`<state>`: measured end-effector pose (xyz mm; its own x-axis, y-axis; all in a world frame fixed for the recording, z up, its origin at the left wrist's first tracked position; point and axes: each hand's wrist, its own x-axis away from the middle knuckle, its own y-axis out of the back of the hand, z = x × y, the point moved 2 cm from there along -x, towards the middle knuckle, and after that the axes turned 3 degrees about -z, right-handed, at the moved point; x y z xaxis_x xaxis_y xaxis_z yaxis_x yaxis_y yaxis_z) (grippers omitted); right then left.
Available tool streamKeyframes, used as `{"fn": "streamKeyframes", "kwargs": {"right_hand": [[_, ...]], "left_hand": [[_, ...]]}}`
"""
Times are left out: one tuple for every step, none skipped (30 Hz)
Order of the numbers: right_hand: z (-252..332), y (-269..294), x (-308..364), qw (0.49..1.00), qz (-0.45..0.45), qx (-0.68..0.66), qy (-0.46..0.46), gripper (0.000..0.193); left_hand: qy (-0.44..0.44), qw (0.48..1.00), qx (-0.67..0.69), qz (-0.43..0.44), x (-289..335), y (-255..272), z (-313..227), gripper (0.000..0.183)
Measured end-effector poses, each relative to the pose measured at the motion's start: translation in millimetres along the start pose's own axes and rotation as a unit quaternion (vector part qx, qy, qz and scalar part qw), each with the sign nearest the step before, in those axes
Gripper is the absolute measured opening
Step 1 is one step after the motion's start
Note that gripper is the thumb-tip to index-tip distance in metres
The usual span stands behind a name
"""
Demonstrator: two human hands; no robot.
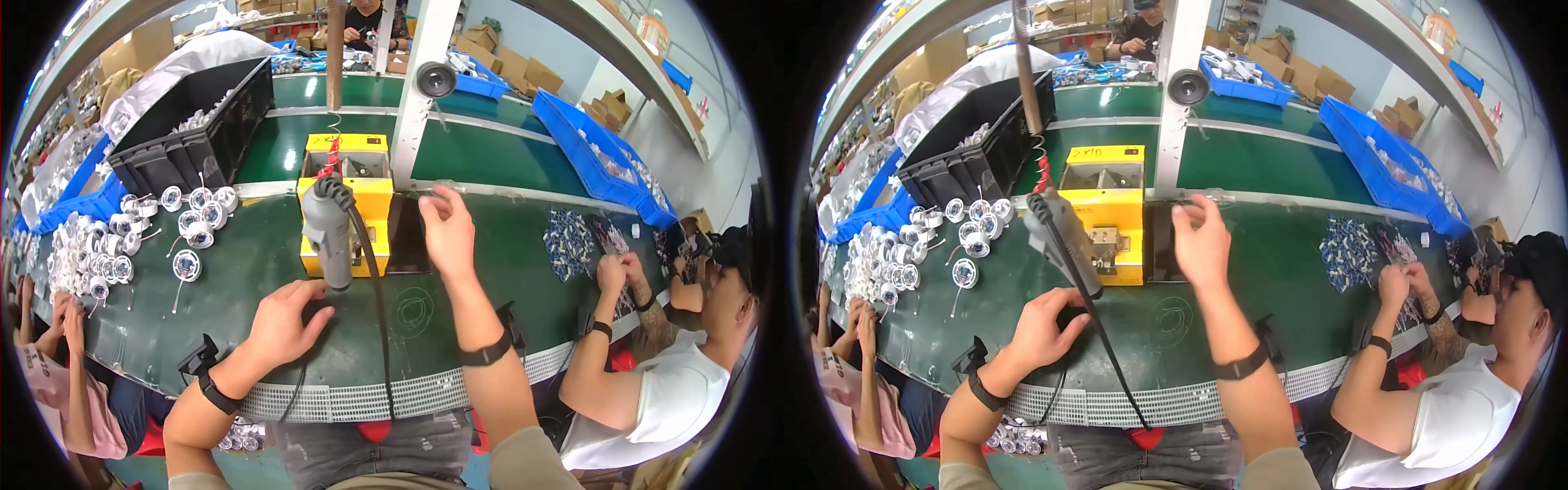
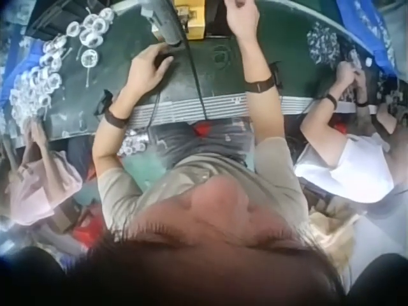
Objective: The person picks up a camera housing, inserts a circuit board and wires by hand, and secures them using a power screwdriver. The person then places the assembled unit onto the conveyor belt and reaches for the next housing.
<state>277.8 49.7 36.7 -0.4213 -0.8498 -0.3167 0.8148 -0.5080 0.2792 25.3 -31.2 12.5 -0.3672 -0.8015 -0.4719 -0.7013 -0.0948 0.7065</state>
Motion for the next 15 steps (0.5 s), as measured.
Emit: {"fn": "streamKeyframes", "kwargs": {"right_hand": [[-12.8,6.3,-9.0,0.997,0.011,0.075,-0.03,0.042],[-32.1,6.6,-17.1,0.992,0.041,0.101,-0.058,0.049],[-48.5,7.8,-24.6,0.993,0.035,0.102,-0.055,0.049],[-61.3,2.4,-28.1,0.991,0.052,0.096,-0.073,0.051],[-73.7,-2.3,-32.2,0.99,0.068,0.089,-0.091,0.053],[-76.6,-7.5,-34.3,0.989,0.084,0.083,-0.088,0.056],[-84.3,-8.2,-39.0,0.989,0.082,0.084,-0.088,0.056],[-92.9,-9.7,-45.0,0.99,0.083,0.066,-0.098,0.055],[-94.4,-11.1,-48.6,0.989,0.085,0.049,-0.107,0.054],[-96.4,-11.3,-50.5,0.989,0.085,0.049,-0.107,0.054],[-99.0,-12.1,-51.6,0.988,0.097,0.037,-0.112,0.054],[-98.9,-11.9,-51.4,0.987,0.109,0.025,-0.118,0.053],[-98.9,-11.6,-51.2,0.987,0.109,0.026,-0.119,0.053],[-99.3,-11.7,-50.7,0.986,0.105,0.016,-0.126,0.052],[-98.6,-12.8,-50.4,0.986,0.102,0.005,-0.131,0.051]], "left_hand": [[0.002,1.0,0.018,0.005,-2.2,-1.9,-2.7,0.024],[0.007,0.999,0.034,0.01,-3.0,-4.3,-3.3,0.021],[0.001,0.999,0.035,0.008,-4.8,-7.1,-3.8,0.021],[-0.003,0.999,0.031,0.017,-3.1,-6.8,-2.8,0.019],[-0.006,0.999,0.026,0.025,-2.1,-6.6,-2.1,0.017],[-0.003,0.999,0.036,0.014,-0.9,-5.7,-1.0,0.016],[-0.005,0.999,0.037,0.015,-1.2,-5.9,-1.1,0.016],[-0.011,0.999,0.036,0.011,-1.4,-6.0,-1.5,0.015],[-0.016,0.999,0.034,0.007,-1.9,-5.9,-1.8,0.015],[-0.016,0.999,0.035,0.007,-2.0,-5.5,-1.7,0.015],[-0.015,0.999,0.033,0.015,-1.9,-4.8,-1.5,0.014],[-0.014,0.999,0.031,0.024,-1.9,-5.2,-1.6,0.013],[-0.014,0.999,0.033,0.025,-2.2,-5.3,-1.9,0.013],[-0.014,0.999,0.027,0.028,-2.9,-5.5,-2.5,0.013],[-0.015,0.999,0.02,0.032,-3.9,-4.9,-2.6,0.012]]}}
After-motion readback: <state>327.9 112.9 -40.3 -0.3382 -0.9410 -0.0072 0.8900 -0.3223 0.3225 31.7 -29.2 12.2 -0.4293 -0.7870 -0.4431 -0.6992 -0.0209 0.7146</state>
